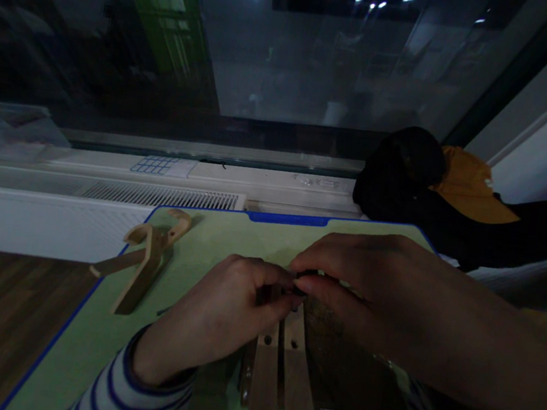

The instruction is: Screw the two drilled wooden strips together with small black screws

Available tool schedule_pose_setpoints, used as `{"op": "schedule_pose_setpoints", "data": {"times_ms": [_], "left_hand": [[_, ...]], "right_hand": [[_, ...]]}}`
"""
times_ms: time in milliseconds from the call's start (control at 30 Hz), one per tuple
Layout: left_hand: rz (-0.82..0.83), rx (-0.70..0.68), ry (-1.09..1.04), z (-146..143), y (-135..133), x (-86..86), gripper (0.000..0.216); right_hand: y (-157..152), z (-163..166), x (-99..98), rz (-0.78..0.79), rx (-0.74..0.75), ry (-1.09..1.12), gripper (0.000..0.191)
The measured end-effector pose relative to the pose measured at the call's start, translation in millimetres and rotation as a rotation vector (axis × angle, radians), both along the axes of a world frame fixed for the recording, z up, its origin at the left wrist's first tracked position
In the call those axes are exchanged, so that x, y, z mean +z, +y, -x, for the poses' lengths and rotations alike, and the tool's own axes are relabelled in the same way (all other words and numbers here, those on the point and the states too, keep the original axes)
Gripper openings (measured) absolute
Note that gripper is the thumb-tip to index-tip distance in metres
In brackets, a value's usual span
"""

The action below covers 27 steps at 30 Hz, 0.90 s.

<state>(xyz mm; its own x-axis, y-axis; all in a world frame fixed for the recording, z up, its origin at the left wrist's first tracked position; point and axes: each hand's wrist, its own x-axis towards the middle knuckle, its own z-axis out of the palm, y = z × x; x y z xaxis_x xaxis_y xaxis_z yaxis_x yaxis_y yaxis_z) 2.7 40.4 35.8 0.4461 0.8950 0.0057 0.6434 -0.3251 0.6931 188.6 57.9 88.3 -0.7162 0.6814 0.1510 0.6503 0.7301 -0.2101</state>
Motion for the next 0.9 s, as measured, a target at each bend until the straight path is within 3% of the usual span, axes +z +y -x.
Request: {"op": "schedule_pose_setpoints", "data": {"times_ms": [600,900], "left_hand": [[-0.028,0.008,-0.012,-0.2,-1.4,0.7,0.018],[-0.040,0.047,-0.004,-0.9,0.8,0.0,0.017]], "right_hand": [[-2.3,-1.6,6.5,0.098,0.064,0.027,0.020],[-1.6,-3.3,3.4,0.072,0.054,0.026,0.022]]}}
